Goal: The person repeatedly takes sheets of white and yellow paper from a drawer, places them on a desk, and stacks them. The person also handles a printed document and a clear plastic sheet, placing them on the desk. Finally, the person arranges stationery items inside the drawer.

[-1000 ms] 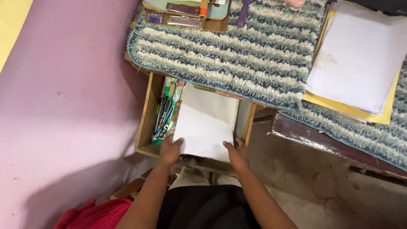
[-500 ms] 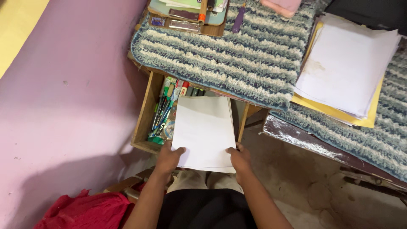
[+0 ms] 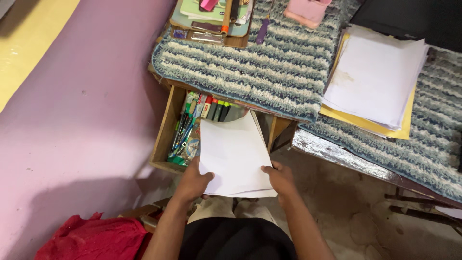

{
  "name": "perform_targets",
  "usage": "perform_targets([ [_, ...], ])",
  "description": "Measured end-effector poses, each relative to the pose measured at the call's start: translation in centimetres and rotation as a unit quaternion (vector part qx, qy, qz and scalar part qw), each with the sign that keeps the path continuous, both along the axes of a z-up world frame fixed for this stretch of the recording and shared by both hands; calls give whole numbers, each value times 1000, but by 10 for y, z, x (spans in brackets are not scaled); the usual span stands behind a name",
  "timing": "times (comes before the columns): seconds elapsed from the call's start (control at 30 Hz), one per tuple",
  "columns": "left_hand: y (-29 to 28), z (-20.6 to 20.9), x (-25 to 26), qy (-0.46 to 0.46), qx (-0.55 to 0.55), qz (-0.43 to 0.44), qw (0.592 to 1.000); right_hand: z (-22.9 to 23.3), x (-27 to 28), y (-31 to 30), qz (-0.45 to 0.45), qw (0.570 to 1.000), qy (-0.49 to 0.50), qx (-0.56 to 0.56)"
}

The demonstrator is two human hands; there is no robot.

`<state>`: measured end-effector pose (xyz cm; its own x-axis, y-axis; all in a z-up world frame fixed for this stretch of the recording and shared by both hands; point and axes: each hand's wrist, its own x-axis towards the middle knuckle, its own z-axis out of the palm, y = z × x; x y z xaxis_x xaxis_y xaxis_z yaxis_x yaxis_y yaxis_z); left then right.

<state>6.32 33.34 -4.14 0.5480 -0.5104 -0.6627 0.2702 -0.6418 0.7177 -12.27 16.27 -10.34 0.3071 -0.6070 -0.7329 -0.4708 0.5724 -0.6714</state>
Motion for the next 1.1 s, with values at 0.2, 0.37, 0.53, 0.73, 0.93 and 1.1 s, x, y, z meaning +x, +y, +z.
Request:
perform_targets([
  [0.2,-5,29,-6,-25,-47,-62,997,22,-21,-13,16,1000,-9,-14],
  [0.37,-12,70,-11,-49,-48,-75,995,50,-41,-6,25,999,-37,-6],
  [0.53,-10,115,-10,-59,-41,-84,994,86,-56,-1,41,998,-41,14],
  [0.73,-7,153,-6,-76,-64,-84,991,130,-76,-4,21,999,-48,11],
  [0.93,-21,197,-3,-100,-86,-149,980,165,-98,-24,-27,995,-89,-41],
  [1.1,-50,229,-6,-127,-241,-158,949,193,-105,-44,-71,987,-118,-82],
])
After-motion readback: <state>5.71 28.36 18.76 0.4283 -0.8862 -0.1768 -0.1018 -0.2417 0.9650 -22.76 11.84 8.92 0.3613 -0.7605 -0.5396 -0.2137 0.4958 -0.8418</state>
